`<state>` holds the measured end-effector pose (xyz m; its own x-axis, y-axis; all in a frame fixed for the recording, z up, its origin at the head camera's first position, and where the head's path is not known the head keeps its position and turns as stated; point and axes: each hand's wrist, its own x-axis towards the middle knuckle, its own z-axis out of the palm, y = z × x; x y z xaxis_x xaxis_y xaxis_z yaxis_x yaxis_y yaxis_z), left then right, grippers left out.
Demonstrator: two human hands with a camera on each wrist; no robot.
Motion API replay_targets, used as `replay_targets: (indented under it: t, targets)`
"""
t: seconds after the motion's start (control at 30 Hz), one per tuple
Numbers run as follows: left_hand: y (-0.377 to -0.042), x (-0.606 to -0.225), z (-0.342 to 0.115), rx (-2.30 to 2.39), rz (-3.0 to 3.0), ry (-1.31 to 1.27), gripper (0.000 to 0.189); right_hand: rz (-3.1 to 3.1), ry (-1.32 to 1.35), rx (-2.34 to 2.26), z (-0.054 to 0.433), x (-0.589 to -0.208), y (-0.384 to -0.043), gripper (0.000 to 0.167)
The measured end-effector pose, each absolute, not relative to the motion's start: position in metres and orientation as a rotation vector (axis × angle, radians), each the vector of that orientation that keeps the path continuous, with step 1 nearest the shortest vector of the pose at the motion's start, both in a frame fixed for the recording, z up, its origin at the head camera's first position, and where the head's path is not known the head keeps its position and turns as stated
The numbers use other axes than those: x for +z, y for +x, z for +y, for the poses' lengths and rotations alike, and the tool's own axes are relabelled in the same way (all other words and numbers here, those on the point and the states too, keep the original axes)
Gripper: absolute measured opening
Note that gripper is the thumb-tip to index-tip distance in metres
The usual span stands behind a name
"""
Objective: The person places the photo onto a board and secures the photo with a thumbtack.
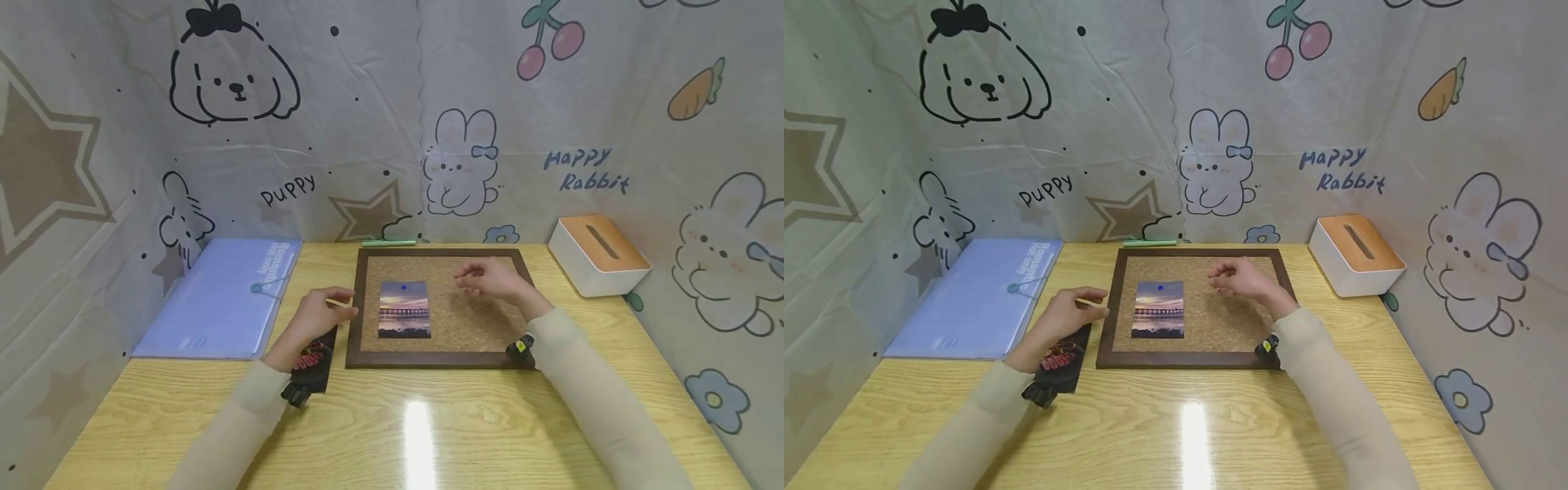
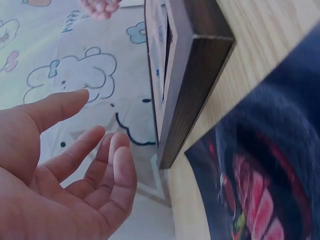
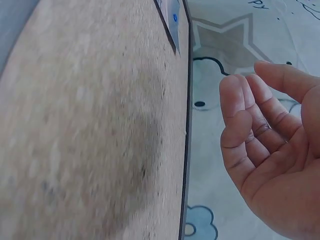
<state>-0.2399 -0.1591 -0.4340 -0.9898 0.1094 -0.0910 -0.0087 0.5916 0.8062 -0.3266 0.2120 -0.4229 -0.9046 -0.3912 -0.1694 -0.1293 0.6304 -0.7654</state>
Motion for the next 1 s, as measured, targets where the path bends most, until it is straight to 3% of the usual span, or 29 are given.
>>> replay_targets:
  t: [1.0]
  targets:
    - [-0.186,-0.436,-0.233,1.323,2.69,-0.03,0.05,2.611,-0.263,-1.141,0.32,-0.425,-0.298,0.043]
